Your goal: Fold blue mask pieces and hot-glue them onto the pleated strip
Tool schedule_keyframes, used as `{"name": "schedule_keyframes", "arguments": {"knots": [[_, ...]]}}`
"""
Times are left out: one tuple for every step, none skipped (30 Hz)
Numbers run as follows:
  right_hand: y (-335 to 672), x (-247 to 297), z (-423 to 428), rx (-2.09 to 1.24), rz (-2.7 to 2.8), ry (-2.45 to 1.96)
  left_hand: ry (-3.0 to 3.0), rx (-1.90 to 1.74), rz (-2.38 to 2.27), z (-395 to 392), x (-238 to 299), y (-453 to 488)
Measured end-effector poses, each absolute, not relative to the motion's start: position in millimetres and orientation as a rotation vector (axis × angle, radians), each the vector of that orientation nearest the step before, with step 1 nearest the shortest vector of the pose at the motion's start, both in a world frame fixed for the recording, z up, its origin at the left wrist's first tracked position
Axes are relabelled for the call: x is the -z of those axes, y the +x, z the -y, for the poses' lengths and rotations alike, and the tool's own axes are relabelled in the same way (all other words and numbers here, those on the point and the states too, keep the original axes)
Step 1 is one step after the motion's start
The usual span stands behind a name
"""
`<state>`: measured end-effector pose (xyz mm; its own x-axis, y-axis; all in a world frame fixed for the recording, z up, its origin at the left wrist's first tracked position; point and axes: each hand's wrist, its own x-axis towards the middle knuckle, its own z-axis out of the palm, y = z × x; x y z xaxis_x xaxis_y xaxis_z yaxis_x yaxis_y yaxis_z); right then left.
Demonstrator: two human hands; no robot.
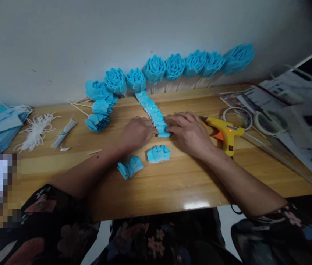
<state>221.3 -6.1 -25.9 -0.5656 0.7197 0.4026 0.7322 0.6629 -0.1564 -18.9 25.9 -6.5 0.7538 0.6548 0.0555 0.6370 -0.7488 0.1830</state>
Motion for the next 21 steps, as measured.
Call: {"name": "schedule_keyframes", "arguments": {"knots": [[221.5, 25.8, 5.9, 0.057, 2.441, -1.142, 2.806, -0.208, -1.019, -26.4, 7.9, -19.5], [222.0, 25.5, 5.9, 0.068, 2.435, -1.138, 2.817, -0.24, -1.001, -26.9, 9.5, -20.1], [222.6, 25.0, 6.0, 0.067, 2.424, -1.129, 2.825, -0.271, -0.986, -27.5, 11.0, -20.8], [223.4, 24.3, 6.2, 0.055, 2.409, -1.116, 2.827, -0.304, -0.976, -28.1, 12.3, -21.5], [224.2, 23.5, 6.5, 0.035, 2.391, -1.106, 2.821, -0.341, -0.973, -28.7, 13.3, -22.1], [225.0, 22.7, 6.9, 0.014, 2.369, -1.096, 2.804, -0.384, -0.981, -29.1, 13.9, -22.7], [225.6, 22.0, 7.2, -0.003, 2.345, -1.091, 2.777, -0.433, -0.99, -29.3, 14.2, -23.1], [226.2, 21.4, 7.4, -0.015, 2.321, -1.086, 2.746, -0.48, -1.0, -29.4, 14.1, -23.5], [226.6, 21.1, 7.6, -0.022, 2.302, -1.079, 2.718, -0.517, -1.003, -29.3, 13.9, -23.8], [226.8, 21.0, 7.6, -0.025, 2.291, -1.071, 2.7, -0.54, -0.994, -29.1, 13.4, -24.0], [226.9, 21.1, 7.6, -0.029, 2.286, -1.065, 2.695, -0.55, -0.975, -28.7, 12.9, -24.1], [227.0, 21.5, 7.4, -0.035, 2.289, -1.062, 2.702, -0.549, -0.947, -28.2, 12.3, -24.1], [227.0, 22.0, 7.2, -0.044, 2.295, -1.063, 2.716, -0.543, -0.92, -27.6, 11.6, -24.1], [227.0, 22.6, 7.0, -0.055, 2.304, -1.065, 2.73, -0.536, -0.899, -26.9, 10.9, -24.1], [227.0, 23.0, 6.9, -0.068, 2.311, -1.07, 2.741, -0.529, -0.884, -26.2, 10.2, -24.0], [227.0, 23.3, 6.9, -0.083, 2.317, -1.076, 2.747, -0.517, -0.876, -25.6, 9.5, -23.8], [227.1, 23.5, 7.0, -0.095, 2.321, -1.081, 2.748, -0.497, -0.87, -25.1, 8.8, -23.6], [227.1, 23.5, 7.1, -0.105, 2.324, -1.086, 2.745, -0.474, -0.862, -24.6, 8.2, -23.4], [227.2, 23.5, 7.3, -0.114, 2.325, -1.092, 2.742, -0.447, -0.85, -24.3, 7.8, -23.0], [227.2, 23.6, 7.3, -0.122, 2.327, -1.097, 2.74, -0.423, -0.835, -24.1, 7.6, -22.7], [227.1, 23.8, 7.3, -0.127, 2.329, -1.1, 2.742, -0.402, -0.823, -24.1, 7.6, -22.3]]}}
